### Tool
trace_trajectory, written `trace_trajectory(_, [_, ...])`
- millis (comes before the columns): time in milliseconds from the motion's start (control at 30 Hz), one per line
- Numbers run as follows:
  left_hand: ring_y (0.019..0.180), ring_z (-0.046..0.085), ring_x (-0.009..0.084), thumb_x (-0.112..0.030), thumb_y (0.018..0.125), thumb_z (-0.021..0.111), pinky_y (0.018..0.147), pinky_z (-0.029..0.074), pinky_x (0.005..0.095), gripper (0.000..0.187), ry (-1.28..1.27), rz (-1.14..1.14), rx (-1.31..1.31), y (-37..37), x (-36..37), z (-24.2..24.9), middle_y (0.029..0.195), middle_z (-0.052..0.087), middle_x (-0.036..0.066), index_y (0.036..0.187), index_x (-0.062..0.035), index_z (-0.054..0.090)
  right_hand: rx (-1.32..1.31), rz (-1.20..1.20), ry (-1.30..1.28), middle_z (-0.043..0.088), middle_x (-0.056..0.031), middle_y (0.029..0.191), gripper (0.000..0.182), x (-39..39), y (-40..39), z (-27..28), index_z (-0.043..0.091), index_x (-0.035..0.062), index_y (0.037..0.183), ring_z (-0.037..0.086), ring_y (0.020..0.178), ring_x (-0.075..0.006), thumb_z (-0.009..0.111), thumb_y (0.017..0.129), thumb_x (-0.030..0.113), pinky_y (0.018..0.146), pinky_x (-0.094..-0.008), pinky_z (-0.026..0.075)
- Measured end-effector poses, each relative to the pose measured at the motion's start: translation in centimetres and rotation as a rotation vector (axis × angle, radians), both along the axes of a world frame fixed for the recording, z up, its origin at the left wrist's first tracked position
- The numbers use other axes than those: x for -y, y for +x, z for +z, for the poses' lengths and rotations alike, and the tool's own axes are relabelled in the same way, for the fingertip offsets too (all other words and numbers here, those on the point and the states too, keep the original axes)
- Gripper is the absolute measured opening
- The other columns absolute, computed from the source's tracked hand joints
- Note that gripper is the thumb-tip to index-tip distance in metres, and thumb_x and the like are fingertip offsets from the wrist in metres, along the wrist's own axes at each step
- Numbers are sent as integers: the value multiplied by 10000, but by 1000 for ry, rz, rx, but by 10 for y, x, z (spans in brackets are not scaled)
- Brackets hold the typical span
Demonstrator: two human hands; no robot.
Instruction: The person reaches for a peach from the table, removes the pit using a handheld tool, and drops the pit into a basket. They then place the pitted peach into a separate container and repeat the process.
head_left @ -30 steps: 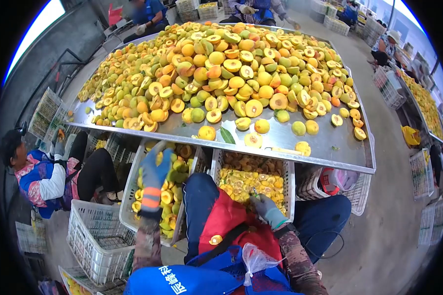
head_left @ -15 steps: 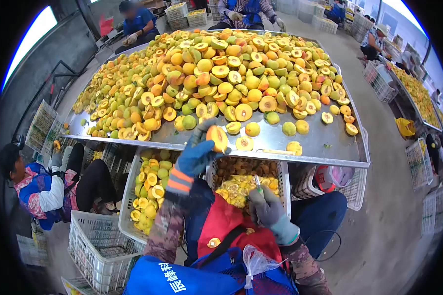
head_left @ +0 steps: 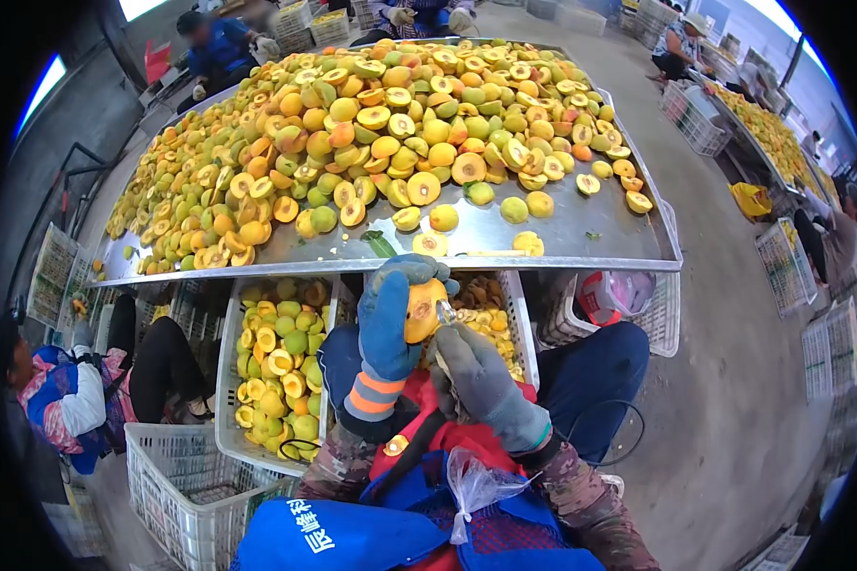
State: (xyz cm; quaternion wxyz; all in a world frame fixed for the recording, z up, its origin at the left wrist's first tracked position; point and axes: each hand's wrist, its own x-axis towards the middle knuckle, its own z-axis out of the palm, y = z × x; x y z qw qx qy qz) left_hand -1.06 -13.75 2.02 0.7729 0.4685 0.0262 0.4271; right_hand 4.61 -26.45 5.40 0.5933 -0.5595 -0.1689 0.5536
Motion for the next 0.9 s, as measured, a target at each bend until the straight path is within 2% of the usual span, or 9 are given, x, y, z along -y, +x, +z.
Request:
trace_trajectory(100, [956,597,275,-310,965,447,854,510,448,310,93,10,-137,-4,6,0,1038,569,148,1010,-17,537,42,-34,14,505,-31,599,288,-3,-4,-17,511,59,936,480,402,-131,446,950,340,375,-265,385])
trace_trajectory(167, [937,601,275,-300,955,466,832,511,429,295,236,141,-137,-3,16,6,1041,570,150,997,-19,546,1322,-376,423,493,-29,569,270,-12,-7,-57,509,60,931,475,400,-127,442,958,321,369,-265,375])
trace_trajectory(300, [930,600,279,-301,947,480,821,508,416,294,313,165,-191,-7,19,3,1041,571,155,998,-20,549,1080,-324,349,481,-31,543,245,-7,-13,-45,487,69,885,479,405,-119,430,961,294,366,-263,371])
trace_trajectory(367, [929,595,278,-305,947,475,820,504,413,297,266,164,-240,-12,21,5,1028,564,154,983,-20,550,174,42,42,488,-31,542,245,4,-12,-10,477,70,869,488,411,-113,421,959,290,368,-263,374])
trace_trajectory(533, [890,591,225,-137,920,462,806,502,364,174,64,21,-99,-11,20,-1,1002,571,139,931,-11,582,114,199,-107,492,-27,539,263,3,-5,-13,470,71,855,468,393,-103,400,966,299,351,-258,362])
trace_trajectory(633, [898,586,226,-144,919,466,802,504,364,179,212,162,-190,-14,23,-5,1010,563,134,928,-6,580,916,-159,279,478,-26,518,304,-7,-13,-59,472,81,832,443,356,-103,391,969,340,310,-256,342])
trace_trajectory(733, [898,584,225,-145,920,463,798,506,362,179,183,174,-268,-16,23,-6,1018,559,133,926,-7,576,826,-125,350,523,-38,588,347,-5,0,-47,501,64,854,528,434,-122,446,951,393,365,-296,402])
trace_trajectory(800, [900,585,225,-151,922,467,818,499,364,177,89,119,-159,-21,26,-7,1015,556,132,922,-14,578,33,346,-112,552,-65,615,330,8,10,-10,508,49,869,537,445,-130,463,951,366,380,-301,411])
trace_trajectory(900, [947,575,225,-204,943,462,865,480,368,216,93,131,-146,-20,25,-16,1041,556,129,1002,-23,565,140,266,-88,559,-77,616,330,2,-2,-19,501,34,856,538,442,-156,471,950,348,397,-320,425])
